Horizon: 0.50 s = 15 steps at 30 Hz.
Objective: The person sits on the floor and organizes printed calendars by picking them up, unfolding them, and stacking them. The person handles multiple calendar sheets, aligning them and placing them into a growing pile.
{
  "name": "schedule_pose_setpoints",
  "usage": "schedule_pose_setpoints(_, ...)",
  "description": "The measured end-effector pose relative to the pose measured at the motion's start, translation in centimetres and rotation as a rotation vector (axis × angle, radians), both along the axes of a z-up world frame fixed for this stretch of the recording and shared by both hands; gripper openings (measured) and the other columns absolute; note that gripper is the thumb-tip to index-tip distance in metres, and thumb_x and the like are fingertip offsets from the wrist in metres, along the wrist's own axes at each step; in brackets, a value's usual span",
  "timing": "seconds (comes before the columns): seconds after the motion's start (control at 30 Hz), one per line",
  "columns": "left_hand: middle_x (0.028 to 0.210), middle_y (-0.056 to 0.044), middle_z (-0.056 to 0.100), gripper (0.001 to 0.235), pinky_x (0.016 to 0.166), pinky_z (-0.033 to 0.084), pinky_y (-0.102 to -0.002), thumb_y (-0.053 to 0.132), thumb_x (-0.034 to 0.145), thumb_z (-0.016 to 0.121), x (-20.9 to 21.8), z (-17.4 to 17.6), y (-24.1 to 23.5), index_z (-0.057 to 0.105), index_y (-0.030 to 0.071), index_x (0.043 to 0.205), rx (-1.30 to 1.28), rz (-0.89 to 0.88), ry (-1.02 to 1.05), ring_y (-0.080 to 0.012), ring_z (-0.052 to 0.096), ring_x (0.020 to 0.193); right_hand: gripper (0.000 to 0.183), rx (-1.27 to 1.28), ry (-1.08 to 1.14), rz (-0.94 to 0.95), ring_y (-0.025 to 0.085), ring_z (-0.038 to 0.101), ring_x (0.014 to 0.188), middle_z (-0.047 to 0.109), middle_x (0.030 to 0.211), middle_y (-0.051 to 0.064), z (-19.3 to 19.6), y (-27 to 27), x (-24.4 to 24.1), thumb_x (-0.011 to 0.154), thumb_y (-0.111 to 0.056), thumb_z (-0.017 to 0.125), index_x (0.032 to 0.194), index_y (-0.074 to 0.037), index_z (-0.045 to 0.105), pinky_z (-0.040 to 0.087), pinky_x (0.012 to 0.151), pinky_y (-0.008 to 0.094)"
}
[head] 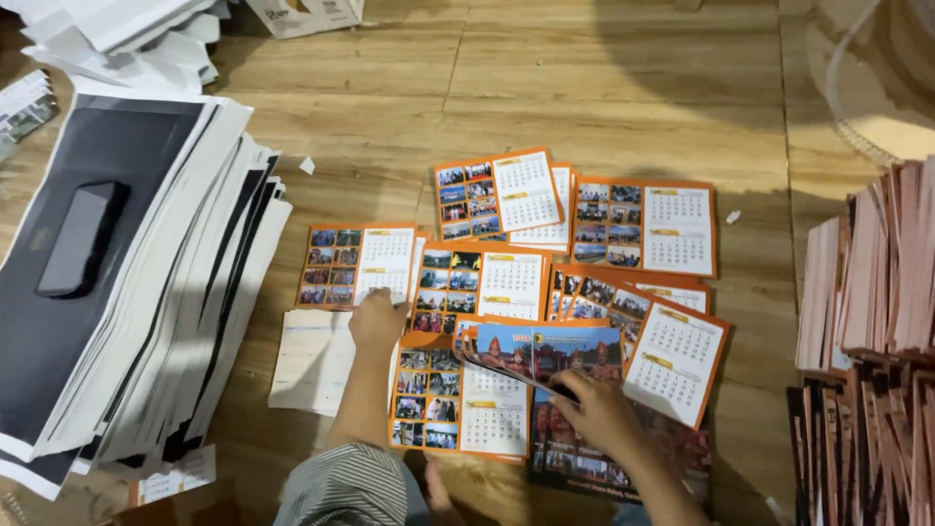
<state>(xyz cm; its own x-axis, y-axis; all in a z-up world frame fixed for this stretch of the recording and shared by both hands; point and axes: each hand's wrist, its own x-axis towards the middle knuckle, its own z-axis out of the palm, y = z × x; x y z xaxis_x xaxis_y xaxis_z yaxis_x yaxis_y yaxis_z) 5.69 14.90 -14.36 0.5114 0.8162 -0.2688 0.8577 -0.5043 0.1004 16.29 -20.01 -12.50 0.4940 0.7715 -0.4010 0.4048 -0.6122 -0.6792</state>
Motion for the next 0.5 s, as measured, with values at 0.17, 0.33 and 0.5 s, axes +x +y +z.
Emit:
schedule_pose_setpoints(0.17, 0.064, -0.008, 0.063, 0.01, 0.048, 0.051, -0.039, 0.007, 0.078, 0.052, 0.2, -4.2, 2.1, 0.062, 0.009, 0.079, 0.295, -0.271, 0.087, -0.0306, 0.064, 0.06, 0.025, -0.003, 0.038, -0.018, 0.003, 0.043, 0.038, 0.061, 0.06, -0.006, 0.4, -0.2, 0.4, 0.09, -0.024, 0.058, 0.114, -0.021, 0.058, 0.039, 0.038, 0.013)
schedule_pose_setpoints(0.33, 0.066, -0.014, 0.063, 0.012, 0.05, 0.052, -0.045, -0.002, 0.077, 0.05, 0.7, -3.4, 2.4, 0.06, 0.004, 0.081, 0.297, -0.123, -0.048, -0.0374, 0.064, 0.065, 0.024, 0.027, 0.07, -0.045, 0.004, 0.042, 0.038, 0.06, 0.059, -0.006, 0.2, -0.8, 0.8, 0.09, -0.026, 0.057, 0.113, -0.019, 0.058, 0.04, 0.04, 0.015)
schedule_pose_setpoints(0.5, 0.07, -0.001, 0.06, 0.023, 0.065, 0.041, -0.04, 0.016, 0.082, 0.071, 1.4, 6.0, -3.1, 0.054, 0.011, 0.068, 0.143, 0.027, -0.656, -0.0245, 0.052, 0.074, 0.01, 0.378, -0.12, -0.175, 0.008, 0.058, 0.04, 0.064, 0.066, 0.002, -1.2, -1.5, 1.3, 0.09, -0.014, 0.057, 0.095, -0.005, 0.055, 0.054, 0.03, 0.014)
